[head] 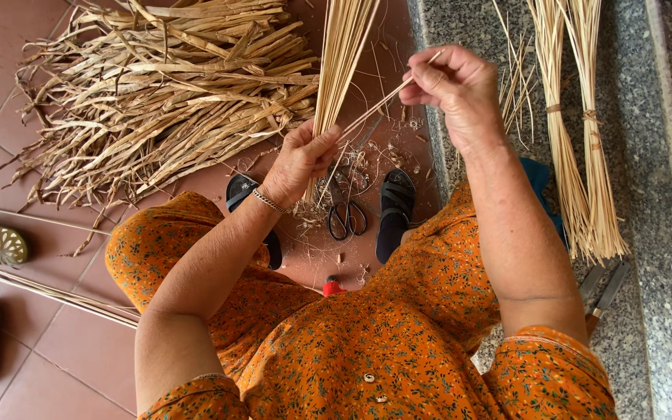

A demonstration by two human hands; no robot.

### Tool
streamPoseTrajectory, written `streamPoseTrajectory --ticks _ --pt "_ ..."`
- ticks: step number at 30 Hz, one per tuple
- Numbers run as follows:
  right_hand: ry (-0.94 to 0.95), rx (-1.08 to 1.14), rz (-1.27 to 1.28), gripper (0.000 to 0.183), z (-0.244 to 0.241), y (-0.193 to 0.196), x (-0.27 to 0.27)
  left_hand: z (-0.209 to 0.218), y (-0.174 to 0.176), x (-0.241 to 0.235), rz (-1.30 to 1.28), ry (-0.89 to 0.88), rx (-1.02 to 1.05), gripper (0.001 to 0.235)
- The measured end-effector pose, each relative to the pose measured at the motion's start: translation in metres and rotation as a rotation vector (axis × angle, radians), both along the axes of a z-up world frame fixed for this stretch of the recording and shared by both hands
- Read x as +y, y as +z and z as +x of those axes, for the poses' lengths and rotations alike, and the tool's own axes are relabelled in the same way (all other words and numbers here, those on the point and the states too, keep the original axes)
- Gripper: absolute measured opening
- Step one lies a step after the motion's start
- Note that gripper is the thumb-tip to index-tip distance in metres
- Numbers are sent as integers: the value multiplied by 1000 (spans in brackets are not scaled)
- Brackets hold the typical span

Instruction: The person sits on the floor and gathers dried plant stalks into bundles. They align the stalks, wrap a thin fiber around the bundle, and tie it securely. Completed bundles are placed to the side.

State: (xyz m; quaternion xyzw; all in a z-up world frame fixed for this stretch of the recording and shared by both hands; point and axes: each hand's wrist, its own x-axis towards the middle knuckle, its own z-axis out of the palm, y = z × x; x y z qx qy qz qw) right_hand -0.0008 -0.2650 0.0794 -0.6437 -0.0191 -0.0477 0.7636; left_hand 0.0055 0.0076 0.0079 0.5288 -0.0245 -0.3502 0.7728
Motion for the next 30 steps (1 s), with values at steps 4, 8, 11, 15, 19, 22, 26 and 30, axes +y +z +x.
streamPoseTrajectory --ticks 4,8,11,15,19,22,26,30 --pt "-81 -55 -89 4 -6 1 -30 -1 2 -4 97 12 -80 24" --pt "-324 -207 -123 7 -27 0 -107 -2 0 3 186 53 -85 21" --pt "-570 -392 -335 8 -42 -28 -150 -2 -5 14 207 32 -126 18" --pt "-570 -493 -895 17 -46 -93 -181 -3 -19 14 137 -2 -23 19" --pt "-320 171 -1163 22 -73 -163 -175 1 -26 4 194 -31 23 21" --pt "-89 366 -1483 28 -88 -197 -171 4 -24 -1 172 -37 17 18" --pt "127 437 -1835 49 -86 -209 -156 6 -13 -7 150 -50 18 19" --pt "61 349 -1430 37 -67 -175 -107 9 0 -20 22 -66 58 27"
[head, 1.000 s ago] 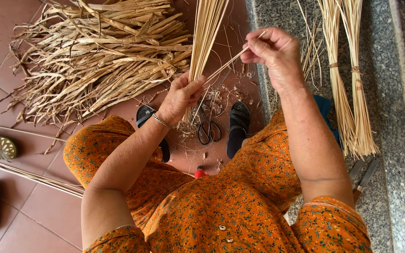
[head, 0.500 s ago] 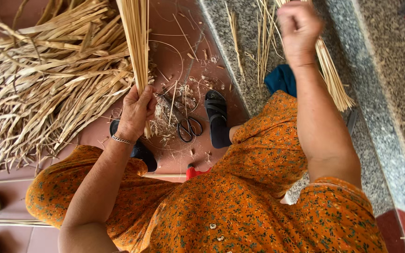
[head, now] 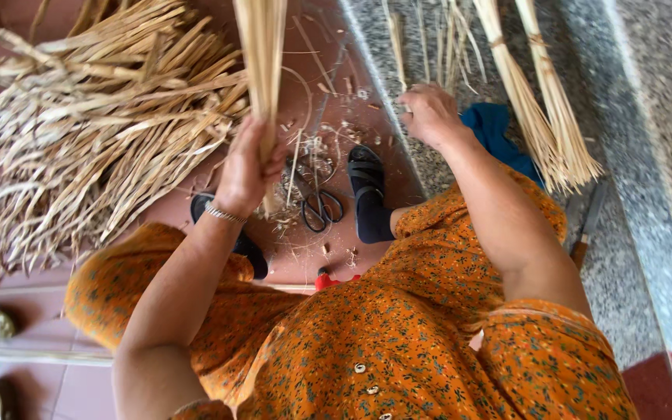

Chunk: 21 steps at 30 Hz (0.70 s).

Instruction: The person sits on the floor and gathers dried plant stalks into bundles. They align the stalks, wrap a thin fiber around the bundle, and tie it securely. Completed bundles are placed to the side.

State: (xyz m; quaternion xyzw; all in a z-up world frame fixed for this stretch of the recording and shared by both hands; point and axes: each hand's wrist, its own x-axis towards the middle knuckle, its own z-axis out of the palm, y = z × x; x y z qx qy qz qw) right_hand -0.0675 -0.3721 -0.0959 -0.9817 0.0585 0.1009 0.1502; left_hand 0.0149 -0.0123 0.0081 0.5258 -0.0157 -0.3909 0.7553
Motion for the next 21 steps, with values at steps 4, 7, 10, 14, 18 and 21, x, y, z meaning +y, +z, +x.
streamPoseTrajectory --ticks 4,7,10,14,18,21 --pt "-163 -60 985 48 26 59 70 -5 4 -11 -10 -59 -43 28" --pt "-79 -119 1359 59 29 102 96 -14 1 -15 -47 -105 -106 26" --pt "-146 -230 1325 47 34 122 113 -22 -5 -15 -74 -62 -66 19" --pt "-232 -299 1319 20 39 127 119 -28 -5 -10 -27 -39 -127 18" --pt "-217 -288 1396 14 39 128 119 -31 4 -4 -36 -1 -57 22" --pt "-239 -264 1428 15 39 129 118 -26 11 -1 -56 29 -76 27"
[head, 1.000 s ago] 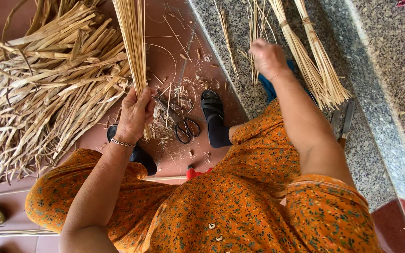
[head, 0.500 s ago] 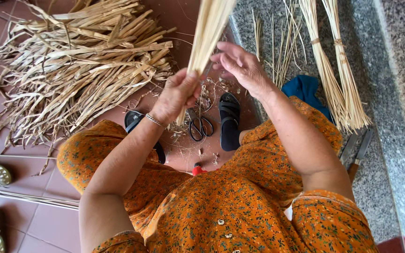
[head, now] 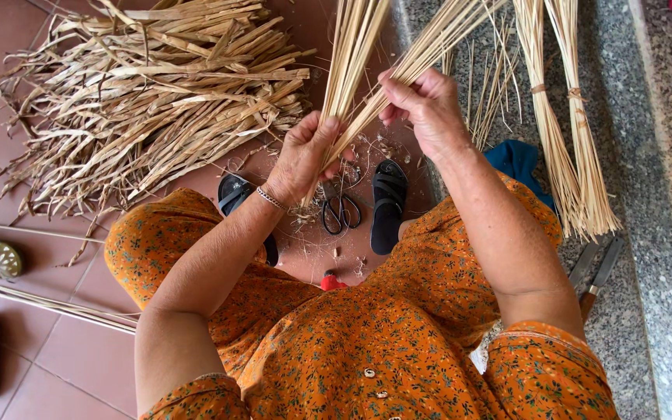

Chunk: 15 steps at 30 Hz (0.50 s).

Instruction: The person sits on the floor and gathers dried plant stalks into bundles. They align the stalks, wrap a thin fiber around the bundle, and tie it securely. Completed bundles are placed to the side.

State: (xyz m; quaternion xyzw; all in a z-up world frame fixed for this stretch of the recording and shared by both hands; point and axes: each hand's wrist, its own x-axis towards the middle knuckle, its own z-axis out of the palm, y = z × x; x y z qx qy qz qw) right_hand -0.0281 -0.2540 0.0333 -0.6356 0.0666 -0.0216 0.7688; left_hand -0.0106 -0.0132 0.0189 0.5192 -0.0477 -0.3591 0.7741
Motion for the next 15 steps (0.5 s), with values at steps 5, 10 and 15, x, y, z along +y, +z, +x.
streamPoseTrajectory --ticks 5,10,15 --pt "33 -16 11 14 7 -1 2 3 -2 2 -20 13 -57 31" --pt "36 -28 -40 22 12 4 6 4 -8 1 -1 9 -148 32" --pt "174 -56 271 32 14 28 15 3 0 1 94 -112 -189 38"
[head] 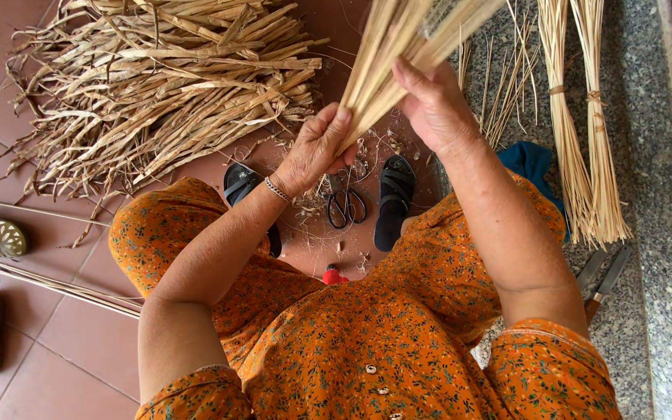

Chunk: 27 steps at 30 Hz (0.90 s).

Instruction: The person sits on the floor and gathers dried plant stalks into bundles. They align the stalks, wrap a thin fiber around the bundle, and tie it securely. Completed bundles are placed to the side.

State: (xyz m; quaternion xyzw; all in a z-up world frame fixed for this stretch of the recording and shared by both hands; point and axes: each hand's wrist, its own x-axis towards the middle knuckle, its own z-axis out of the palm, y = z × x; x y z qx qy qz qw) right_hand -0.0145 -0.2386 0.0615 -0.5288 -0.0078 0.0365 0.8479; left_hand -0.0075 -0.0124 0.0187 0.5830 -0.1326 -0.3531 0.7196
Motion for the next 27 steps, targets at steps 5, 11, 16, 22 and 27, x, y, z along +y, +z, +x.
streamPoseTrajectory --ticks 5,11,16,22,27 --pt "97 66 217 34 3 12 9 1 10 2 95 -201 77 62" --pt "-90 -50 180 26 13 3 -6 25 7 19 112 -215 76 97" --pt "-149 -121 239 27 18 6 -32 33 -6 27 66 -11 205 100" --pt "-147 -162 223 27 11 11 -19 22 -28 2 -218 268 376 95" --pt "-65 -205 128 24 2 16 -2 10 -35 -17 -485 361 472 88"
